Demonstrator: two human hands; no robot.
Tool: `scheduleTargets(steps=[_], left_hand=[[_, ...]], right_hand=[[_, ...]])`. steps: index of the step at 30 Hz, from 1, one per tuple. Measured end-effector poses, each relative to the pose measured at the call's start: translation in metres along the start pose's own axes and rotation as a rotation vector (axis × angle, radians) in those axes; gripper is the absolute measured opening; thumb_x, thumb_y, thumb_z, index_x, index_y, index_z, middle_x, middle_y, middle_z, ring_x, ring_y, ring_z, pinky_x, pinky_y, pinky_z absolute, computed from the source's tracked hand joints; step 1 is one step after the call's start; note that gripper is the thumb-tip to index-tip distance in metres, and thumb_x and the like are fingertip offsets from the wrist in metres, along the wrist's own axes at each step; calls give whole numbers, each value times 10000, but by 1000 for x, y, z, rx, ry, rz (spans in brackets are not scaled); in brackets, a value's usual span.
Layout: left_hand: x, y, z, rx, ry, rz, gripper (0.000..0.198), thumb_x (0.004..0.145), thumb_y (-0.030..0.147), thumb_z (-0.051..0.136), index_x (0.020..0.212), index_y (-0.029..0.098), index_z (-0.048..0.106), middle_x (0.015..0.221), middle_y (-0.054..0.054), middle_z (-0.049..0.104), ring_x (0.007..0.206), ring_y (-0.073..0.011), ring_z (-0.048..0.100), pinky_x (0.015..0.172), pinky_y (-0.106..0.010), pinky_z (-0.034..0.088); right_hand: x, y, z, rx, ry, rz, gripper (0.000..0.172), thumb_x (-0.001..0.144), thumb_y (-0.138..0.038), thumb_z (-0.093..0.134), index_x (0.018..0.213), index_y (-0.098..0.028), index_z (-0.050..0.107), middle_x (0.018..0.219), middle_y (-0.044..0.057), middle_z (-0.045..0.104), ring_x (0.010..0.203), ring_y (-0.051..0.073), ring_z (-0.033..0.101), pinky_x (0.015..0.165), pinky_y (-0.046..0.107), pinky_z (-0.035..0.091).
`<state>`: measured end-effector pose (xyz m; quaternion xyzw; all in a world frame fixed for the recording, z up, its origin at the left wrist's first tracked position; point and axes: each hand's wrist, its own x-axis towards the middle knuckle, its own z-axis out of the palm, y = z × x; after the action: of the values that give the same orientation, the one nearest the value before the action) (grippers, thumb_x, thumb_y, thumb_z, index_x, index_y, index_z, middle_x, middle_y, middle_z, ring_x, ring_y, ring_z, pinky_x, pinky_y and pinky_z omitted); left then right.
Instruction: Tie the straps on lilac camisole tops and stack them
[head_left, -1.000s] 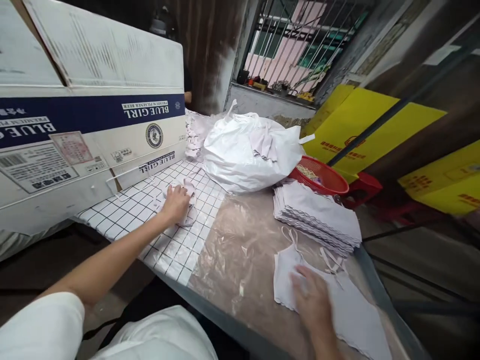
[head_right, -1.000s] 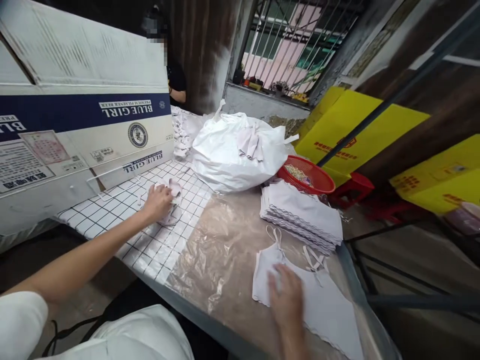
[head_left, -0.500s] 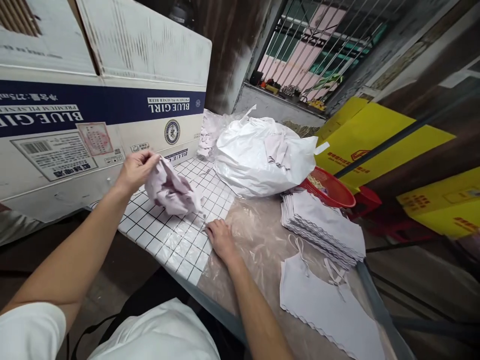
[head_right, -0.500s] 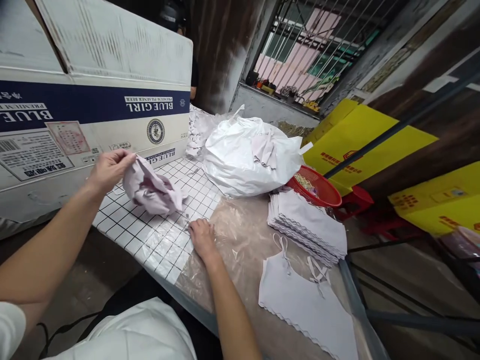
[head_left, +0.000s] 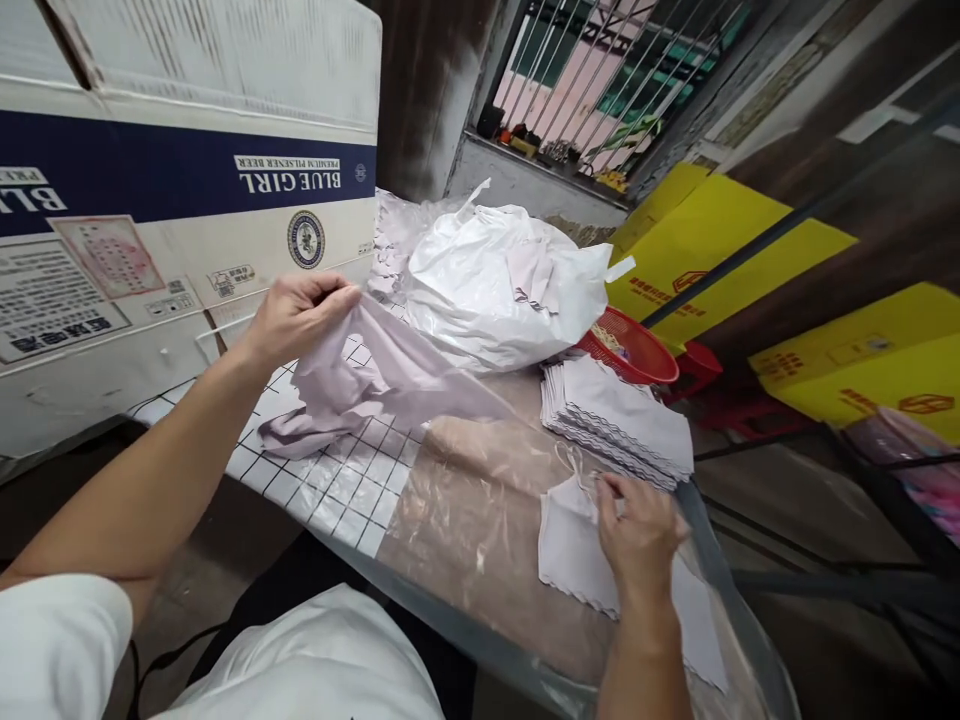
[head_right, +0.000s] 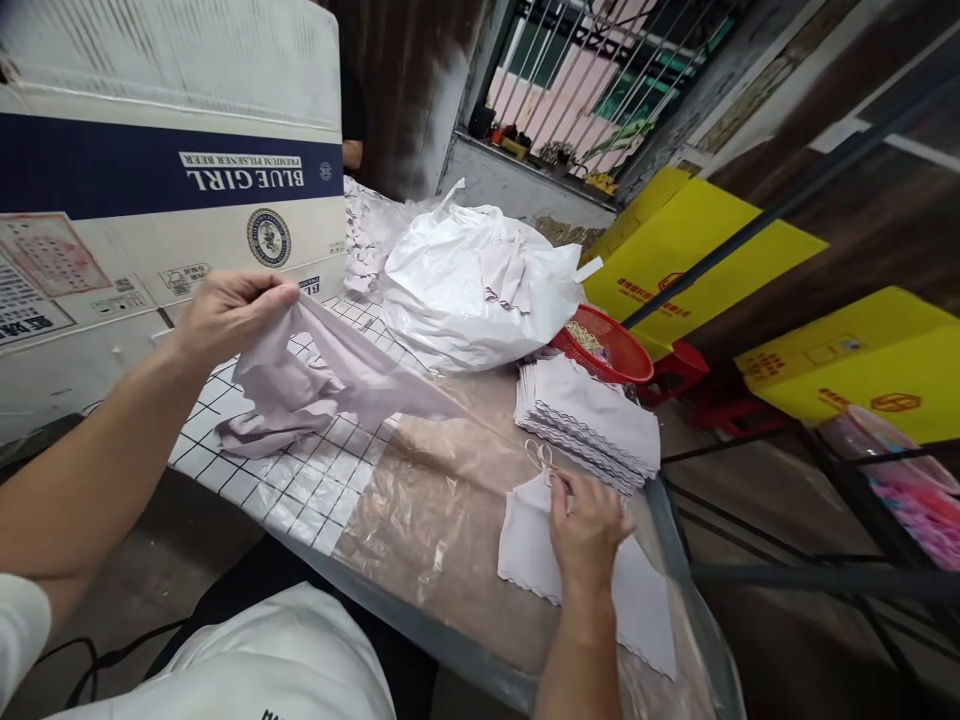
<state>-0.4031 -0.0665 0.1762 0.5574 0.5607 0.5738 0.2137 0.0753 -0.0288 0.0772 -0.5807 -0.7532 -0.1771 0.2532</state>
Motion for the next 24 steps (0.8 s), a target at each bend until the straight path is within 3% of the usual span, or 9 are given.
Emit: scheduleTargets(steps=[3,6,8,12,15,17,21,24], left_hand=[[17,36,16,-238,-218,-56,301,772,417,708,687,139,629,599,3,547,489,-83,469,450,-193,366],[25,45,34,-395,-439,-174,300,742,409,762,722,136,638,605,6,567,471,-80,487,443,-193,390],[26,28,49,-401,-555,-260,305,733,413,778,730,138,646,604,9,582,475,-84,506,441,-191,399],[18,-37,76,-245,-815,-467,316,729,410,778,657,145,622,548,35,560,456,-60,473,428,-164,362],[6,-75,87,-179,-899,-528,322,766,407,735,632,149,597,515,57,513,430,-32,397,410,-151,297],[0,-85,89,-173,-920,-534,339,771,436,725,638,153,594,512,54,502,421,-34,367,400,-165,271],[1,-79,92,-191,-970,-525,414,693,507,786,623,155,580,520,43,477,449,-58,369,415,-191,273],[7,-66,96,-250,-1038,-447,420,714,509,783,630,145,590,554,36,474,497,-65,374,457,-191,293]], right_hand=[[2,25,-24,-55,67,64,293,921,-389,495,894,-184,702,835,100,675,825,254,535,711,339,277],[1,43,-38,-92,119,152,266,900,-372,516,912,-180,699,865,111,668,842,263,528,694,342,288],[-1,48,-37,-83,92,175,243,885,-352,526,914,-183,698,877,111,664,851,266,526,693,344,314],[-5,40,-12,27,-144,131,194,824,-263,545,902,-197,711,907,107,646,886,271,534,774,382,409],[-6,14,11,174,-311,89,272,798,-204,531,999,-222,714,1012,104,636,968,282,549,887,449,439],[-3,-13,21,329,-384,56,289,832,-226,517,1057,-241,698,1078,93,631,1036,282,553,955,479,431],[12,-88,39,661,-479,28,259,894,-337,520,1077,-233,670,1128,92,633,1141,266,539,1035,460,403],[25,-140,50,939,-602,5,280,904,-396,528,1095,-225,638,1137,81,633,1109,234,553,970,390,436]])
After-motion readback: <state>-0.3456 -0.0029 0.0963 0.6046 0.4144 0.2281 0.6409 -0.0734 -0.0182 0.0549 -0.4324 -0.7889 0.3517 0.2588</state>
